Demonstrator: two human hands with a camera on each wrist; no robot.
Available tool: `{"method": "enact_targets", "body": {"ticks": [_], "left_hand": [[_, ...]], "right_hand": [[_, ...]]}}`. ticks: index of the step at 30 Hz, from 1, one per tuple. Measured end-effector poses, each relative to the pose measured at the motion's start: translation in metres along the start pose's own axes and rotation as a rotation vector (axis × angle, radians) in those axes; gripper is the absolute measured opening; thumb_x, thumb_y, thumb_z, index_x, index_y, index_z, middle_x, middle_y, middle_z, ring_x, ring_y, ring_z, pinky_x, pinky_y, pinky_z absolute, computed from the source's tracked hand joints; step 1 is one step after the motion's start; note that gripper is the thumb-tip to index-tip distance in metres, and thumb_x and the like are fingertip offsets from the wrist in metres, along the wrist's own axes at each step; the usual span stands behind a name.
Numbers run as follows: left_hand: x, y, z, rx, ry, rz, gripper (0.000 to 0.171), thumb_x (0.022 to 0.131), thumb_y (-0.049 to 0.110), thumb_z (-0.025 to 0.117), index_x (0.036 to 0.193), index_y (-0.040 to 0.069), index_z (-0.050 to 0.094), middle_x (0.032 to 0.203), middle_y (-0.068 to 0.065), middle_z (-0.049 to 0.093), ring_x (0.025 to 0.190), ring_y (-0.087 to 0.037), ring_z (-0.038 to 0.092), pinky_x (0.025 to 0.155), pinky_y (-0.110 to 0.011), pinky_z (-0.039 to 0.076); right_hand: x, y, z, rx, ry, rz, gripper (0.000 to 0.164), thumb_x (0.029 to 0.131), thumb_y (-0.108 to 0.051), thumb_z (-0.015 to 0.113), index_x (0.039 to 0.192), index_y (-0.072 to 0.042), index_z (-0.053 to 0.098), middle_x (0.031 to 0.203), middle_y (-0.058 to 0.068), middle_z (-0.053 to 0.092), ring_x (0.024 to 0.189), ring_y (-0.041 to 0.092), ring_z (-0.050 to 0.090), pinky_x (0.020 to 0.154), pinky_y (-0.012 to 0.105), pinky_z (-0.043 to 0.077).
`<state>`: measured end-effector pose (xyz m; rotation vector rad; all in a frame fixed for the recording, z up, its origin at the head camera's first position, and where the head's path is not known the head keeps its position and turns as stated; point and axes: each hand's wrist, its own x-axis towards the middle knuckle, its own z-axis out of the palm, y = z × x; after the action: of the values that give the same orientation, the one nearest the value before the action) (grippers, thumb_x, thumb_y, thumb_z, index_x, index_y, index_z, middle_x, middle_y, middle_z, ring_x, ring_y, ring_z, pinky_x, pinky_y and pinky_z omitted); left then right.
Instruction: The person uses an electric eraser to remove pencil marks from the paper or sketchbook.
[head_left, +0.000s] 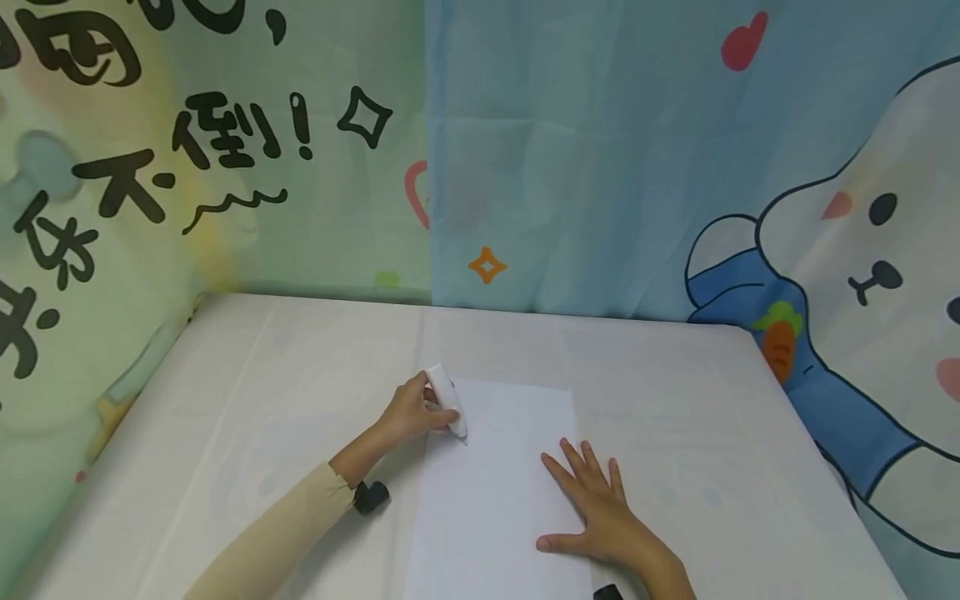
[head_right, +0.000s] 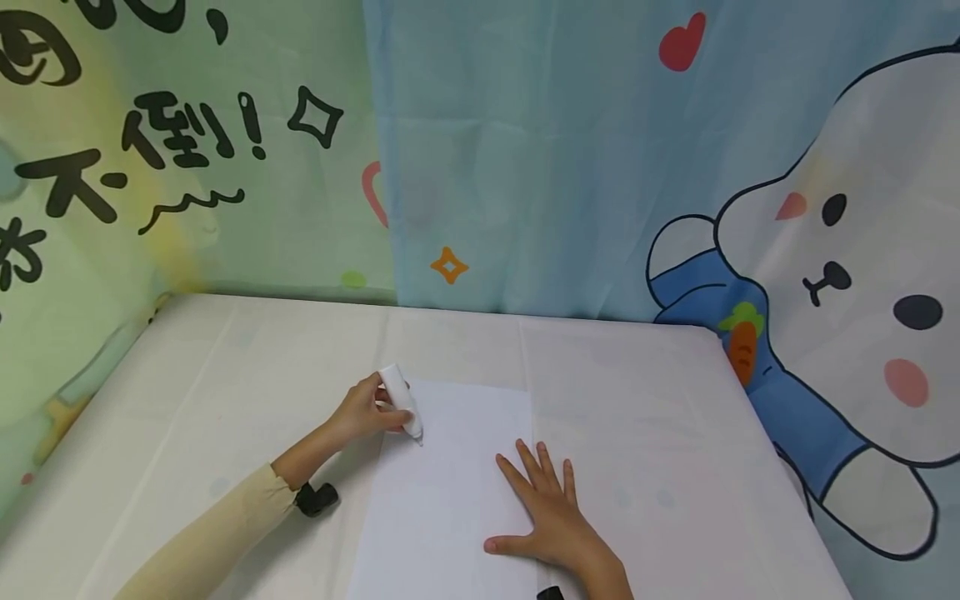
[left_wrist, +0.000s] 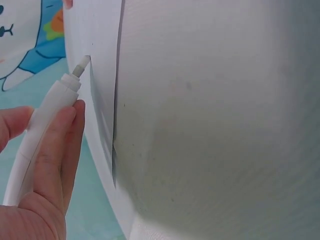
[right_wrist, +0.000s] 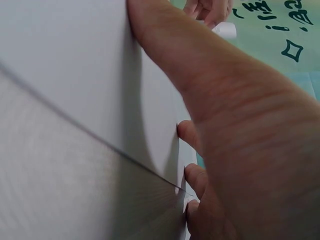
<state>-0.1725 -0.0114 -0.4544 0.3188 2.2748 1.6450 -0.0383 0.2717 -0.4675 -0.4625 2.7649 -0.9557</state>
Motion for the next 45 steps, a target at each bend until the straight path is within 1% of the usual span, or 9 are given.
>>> {"method": "enact_targets", "body": {"ticks": [6, 13, 17, 22, 29, 33, 40, 45], "left_hand": [[0.0018, -0.0008, -0.0005, 0.005, -0.001, 0.008, 0.045, 0.081, -0.003, 0.074, 0.117, -0.008, 0.049, 0.097, -0.020, 0.062, 0.079, -0.025, 0.069, 0.066, -0.032, 0.062], [0.0039, -0.0010, -0.0007, 0.018, 0.005, -0.009, 0.046, 0.080, -0.002, 0.074, 0.118, -0.008, 0.048, 0.097, -0.020, 0.062, 0.077, -0.024, 0.069, 0.066, -0.031, 0.062], [0.0034, -0.0015, -0.0009, 0.026, -0.004, -0.009, 0.047, 0.080, -0.002, 0.074, 0.118, -0.009, 0.048, 0.096, -0.020, 0.062, 0.075, -0.024, 0.069, 0.065, -0.030, 0.062], [0.0030, -0.0019, -0.0005, 0.023, -0.007, -0.003, 0.046, 0.080, -0.002, 0.074, 0.118, -0.009, 0.048, 0.096, -0.020, 0.062, 0.077, -0.025, 0.069, 0.065, -0.030, 0.062], [0.0041, -0.0018, -0.0002, 0.002, -0.002, 0.006, 0.045, 0.081, -0.003, 0.073, 0.118, -0.009, 0.047, 0.099, -0.022, 0.061, 0.081, -0.028, 0.069, 0.067, -0.031, 0.062], [0.0046, -0.0016, 0.0001, -0.001, -0.002, 0.002, 0.045, 0.081, -0.003, 0.073, 0.118, -0.009, 0.048, 0.099, -0.022, 0.062, 0.081, -0.029, 0.069, 0.067, -0.031, 0.062], [0.0026, -0.0003, -0.0009, 0.016, -0.002, -0.005, 0.046, 0.080, -0.002, 0.074, 0.118, -0.008, 0.048, 0.096, -0.019, 0.062, 0.077, -0.024, 0.069, 0.066, -0.031, 0.062], [0.0024, -0.0008, -0.0009, 0.019, -0.009, 0.001, 0.046, 0.080, -0.002, 0.074, 0.118, -0.009, 0.048, 0.096, -0.019, 0.062, 0.077, -0.024, 0.069, 0.066, -0.030, 0.062]], "right_hand": [[-0.0002, -0.0016, 0.0007, 0.005, -0.010, 0.002, 0.104, 0.068, -0.051, 0.081, 0.152, -0.012, 0.033, 0.160, 0.023, 0.011, 0.147, 0.044, -0.007, 0.111, 0.065, -0.021], [0.0000, -0.0027, 0.0005, -0.004, -0.008, 0.007, 0.104, 0.068, -0.052, 0.081, 0.152, -0.013, 0.033, 0.160, 0.022, 0.012, 0.147, 0.044, -0.006, 0.112, 0.065, -0.019], [0.0002, -0.0012, 0.0007, -0.006, -0.009, 0.001, 0.104, 0.069, -0.052, 0.081, 0.152, -0.013, 0.033, 0.160, 0.022, 0.011, 0.147, 0.044, -0.006, 0.112, 0.065, -0.020], [0.0003, 0.0006, 0.0008, -0.011, -0.008, 0.004, 0.104, 0.069, -0.054, 0.080, 0.152, -0.014, 0.032, 0.161, 0.022, 0.011, 0.147, 0.044, -0.007, 0.112, 0.064, -0.021], [0.0000, -0.0008, -0.0004, -0.007, -0.009, -0.002, 0.103, 0.069, -0.053, 0.081, 0.152, -0.014, 0.033, 0.161, 0.022, 0.011, 0.147, 0.044, -0.006, 0.112, 0.064, -0.020], [-0.0003, -0.0010, -0.0002, -0.008, -0.011, 0.002, 0.104, 0.069, -0.053, 0.080, 0.152, -0.015, 0.032, 0.161, 0.021, 0.011, 0.147, 0.044, -0.007, 0.112, 0.064, -0.021], [-0.0010, 0.0013, 0.0005, -0.003, -0.004, -0.006, 0.103, 0.070, -0.053, 0.080, 0.152, -0.013, 0.032, 0.161, 0.022, 0.010, 0.147, 0.043, -0.008, 0.112, 0.063, -0.022], [-0.0012, 0.0001, -0.0003, 0.001, 0.004, -0.012, 0.103, 0.069, -0.052, 0.081, 0.151, -0.013, 0.033, 0.160, 0.023, 0.011, 0.147, 0.043, -0.008, 0.111, 0.065, -0.021]]}}
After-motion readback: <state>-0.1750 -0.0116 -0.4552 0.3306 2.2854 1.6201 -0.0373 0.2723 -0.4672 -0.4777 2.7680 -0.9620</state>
